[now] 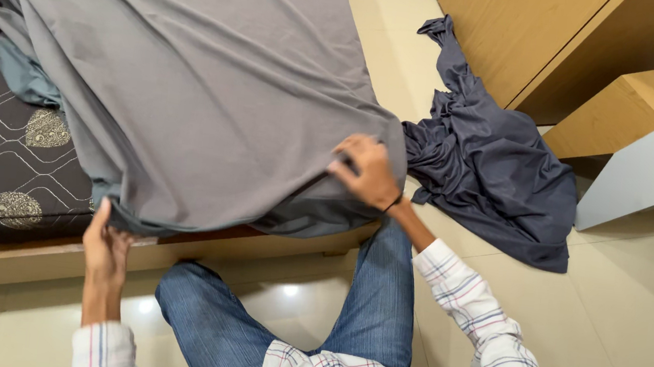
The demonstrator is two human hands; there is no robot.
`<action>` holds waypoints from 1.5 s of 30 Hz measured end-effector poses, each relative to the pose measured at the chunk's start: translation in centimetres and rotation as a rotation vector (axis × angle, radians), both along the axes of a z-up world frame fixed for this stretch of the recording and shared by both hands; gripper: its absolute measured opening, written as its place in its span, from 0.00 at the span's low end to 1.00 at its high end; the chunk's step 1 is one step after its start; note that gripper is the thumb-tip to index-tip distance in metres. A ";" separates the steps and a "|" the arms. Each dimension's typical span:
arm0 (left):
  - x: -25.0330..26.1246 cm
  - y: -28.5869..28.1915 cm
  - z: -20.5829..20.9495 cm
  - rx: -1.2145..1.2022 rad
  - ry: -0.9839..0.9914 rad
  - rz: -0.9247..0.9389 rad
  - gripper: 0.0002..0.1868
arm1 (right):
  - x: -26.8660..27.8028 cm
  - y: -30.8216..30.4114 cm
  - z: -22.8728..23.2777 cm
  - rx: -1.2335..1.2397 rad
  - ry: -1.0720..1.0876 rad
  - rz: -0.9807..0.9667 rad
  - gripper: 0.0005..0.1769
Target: The person spreads a fitted sheet over a mattress and tucks the edges under the mattress along the sides and corners.
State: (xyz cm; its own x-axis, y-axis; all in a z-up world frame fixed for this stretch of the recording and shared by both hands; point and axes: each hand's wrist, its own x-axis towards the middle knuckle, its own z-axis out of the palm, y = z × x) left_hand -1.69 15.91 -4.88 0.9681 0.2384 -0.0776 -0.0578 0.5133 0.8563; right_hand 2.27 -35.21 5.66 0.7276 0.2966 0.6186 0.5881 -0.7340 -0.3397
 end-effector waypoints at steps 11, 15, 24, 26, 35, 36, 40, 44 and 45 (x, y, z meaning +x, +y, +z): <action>5.5 -4.3 -2.4 -0.184 -0.170 0.015 0.15 | -0.8 15.7 -0.4 -0.161 0.006 0.446 0.39; 1.7 -5.6 -3.8 -0.257 -0.111 0.093 0.19 | -0.8 22.6 -1.7 -0.106 0.066 0.503 0.45; 0.1 2.5 -1.0 -0.391 -0.253 0.000 0.12 | 1.2 27.3 -5.8 0.212 0.306 0.635 0.10; -0.5 3.6 1.1 -0.399 -0.317 -0.010 0.19 | 1.0 26.8 -5.4 0.226 0.376 0.688 0.10; -6.3 6.2 -0.4 -0.291 -0.171 0.190 0.18 | 2.0 27.3 -2.7 0.081 0.679 0.649 0.11; -5.8 6.7 -1.8 -0.233 -0.181 0.170 0.16 | 2.5 27.5 -2.5 -0.032 0.643 0.675 0.12; -3.2 5.7 -2.5 0.091 -0.109 0.110 0.11 | 4.3 29.3 -2.2 -0.405 0.603 0.663 0.17; -0.9 3.5 2.1 0.147 -0.062 0.062 0.07 | 5.1 31.1 -0.7 -0.569 0.630 0.628 0.22; -0.6 3.3 2.5 0.135 -0.038 0.029 0.05 | 5.1 31.5 0.0 -0.668 0.649 0.583 0.23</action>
